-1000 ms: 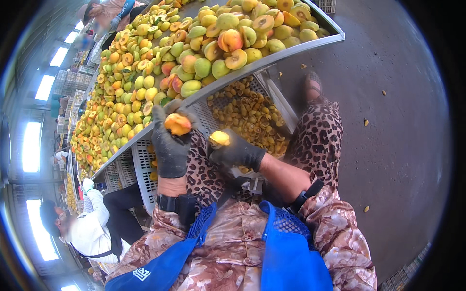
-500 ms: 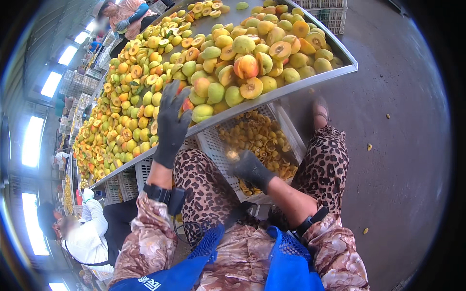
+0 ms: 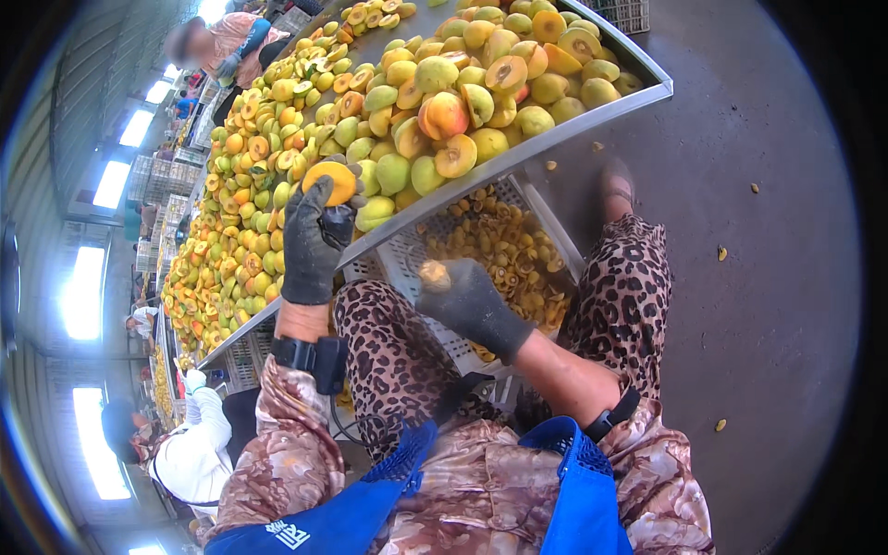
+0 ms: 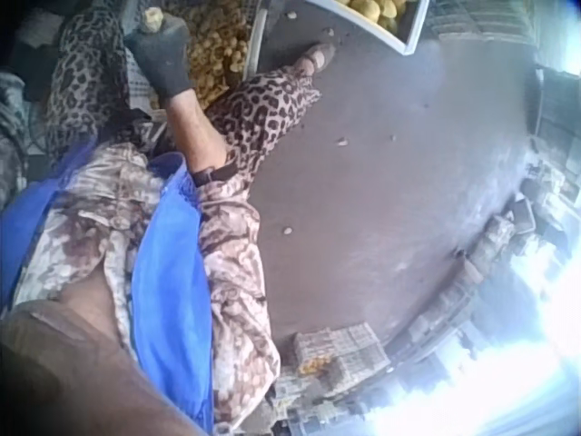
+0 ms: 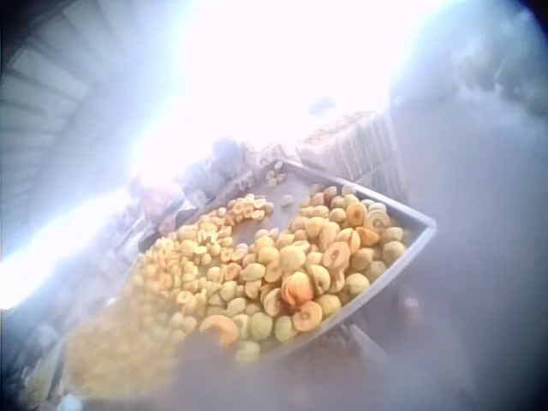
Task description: The recorder is using a small tool or knife to remove the pits from fresh apricots on a large metal tray.
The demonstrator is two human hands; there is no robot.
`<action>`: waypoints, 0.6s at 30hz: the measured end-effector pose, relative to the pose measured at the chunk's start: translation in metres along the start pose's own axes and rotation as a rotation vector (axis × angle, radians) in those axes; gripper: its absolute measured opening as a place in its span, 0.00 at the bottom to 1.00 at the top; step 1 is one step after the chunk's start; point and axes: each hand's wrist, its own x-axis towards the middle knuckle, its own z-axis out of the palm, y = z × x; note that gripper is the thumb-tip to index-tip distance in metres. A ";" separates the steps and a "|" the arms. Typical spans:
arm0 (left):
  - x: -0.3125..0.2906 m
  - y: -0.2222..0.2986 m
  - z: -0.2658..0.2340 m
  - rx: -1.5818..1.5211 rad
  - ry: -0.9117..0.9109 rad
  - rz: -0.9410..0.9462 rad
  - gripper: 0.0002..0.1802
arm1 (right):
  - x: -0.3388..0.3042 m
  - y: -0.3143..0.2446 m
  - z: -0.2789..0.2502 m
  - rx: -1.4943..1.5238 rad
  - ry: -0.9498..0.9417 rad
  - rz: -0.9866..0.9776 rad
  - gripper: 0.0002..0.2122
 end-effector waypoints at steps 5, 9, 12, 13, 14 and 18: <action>-0.071 -0.002 0.060 -0.597 0.050 -0.133 0.25 | 0.001 0.001 0.012 -0.061 0.025 -0.169 0.06; -0.091 0.004 0.091 -0.697 0.040 -0.224 0.28 | 0.002 0.002 0.005 0.030 0.105 -0.211 0.08; -0.091 0.006 0.093 -0.388 -0.021 -0.123 0.31 | -0.001 0.001 0.000 0.016 0.076 -0.163 0.08; -0.090 0.004 0.092 -0.388 0.013 -0.114 0.31 | -0.003 0.001 -0.001 -0.016 0.041 -0.146 0.09; -0.089 0.004 0.089 -0.352 0.047 -0.114 0.31 | -0.005 0.001 -0.001 -0.047 0.025 -0.140 0.09; -0.092 -0.004 0.091 -0.265 0.164 -0.147 0.33 | -0.004 0.007 0.001 -0.092 -0.015 -0.097 0.10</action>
